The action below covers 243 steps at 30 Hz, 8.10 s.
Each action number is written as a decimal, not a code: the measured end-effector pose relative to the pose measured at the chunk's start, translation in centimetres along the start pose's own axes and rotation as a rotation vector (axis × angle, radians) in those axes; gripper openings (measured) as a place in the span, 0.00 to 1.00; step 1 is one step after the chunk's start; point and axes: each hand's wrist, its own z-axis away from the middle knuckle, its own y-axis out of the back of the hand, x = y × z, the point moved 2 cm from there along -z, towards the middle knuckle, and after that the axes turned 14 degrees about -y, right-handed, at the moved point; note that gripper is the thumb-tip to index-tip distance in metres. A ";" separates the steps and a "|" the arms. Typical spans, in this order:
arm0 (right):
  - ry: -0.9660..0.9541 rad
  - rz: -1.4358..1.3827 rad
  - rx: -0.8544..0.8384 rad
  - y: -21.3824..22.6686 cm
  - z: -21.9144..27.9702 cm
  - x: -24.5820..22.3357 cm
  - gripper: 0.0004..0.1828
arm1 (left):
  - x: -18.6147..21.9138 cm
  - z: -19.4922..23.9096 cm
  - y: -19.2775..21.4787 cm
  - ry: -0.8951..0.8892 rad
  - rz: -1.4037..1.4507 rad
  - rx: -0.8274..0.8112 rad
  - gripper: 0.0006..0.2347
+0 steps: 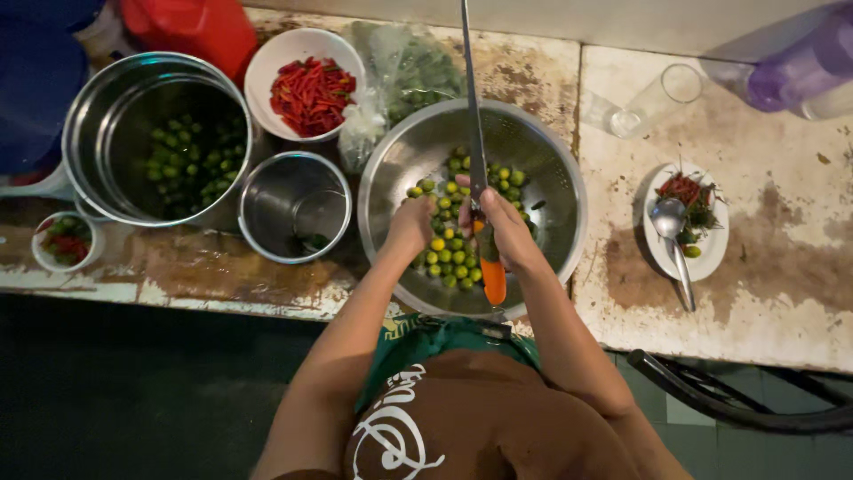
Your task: The person cuts small green calamondins one at a time using a knife while holding them over a large metal bowl.
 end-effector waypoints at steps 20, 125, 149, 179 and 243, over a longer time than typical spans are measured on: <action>-0.030 -0.016 0.067 1.6 1.0 2.3 0.35 | -0.3 2.1 -4.2 -0.267 -0.250 -0.059 0.11; 0.107 0.138 -0.091 -0.9 -1.2 4.5 0.34 | 6.4 3.8 6.7 -0.125 1.318 0.266 0.16; 0.241 0.608 0.066 -3.5 3.0 -1.2 0.38 | 9.5 5.2 8.0 -0.192 1.518 0.341 0.16; 0.392 0.634 -0.017 -4.4 3.2 -2.1 0.35 | 7.6 5.0 9.1 -0.262 1.414 0.425 0.11; 0.059 -0.085 -0.240 -3.9 0.5 0.3 0.41 | 10.0 7.5 13.2 -0.408 1.193 0.510 0.20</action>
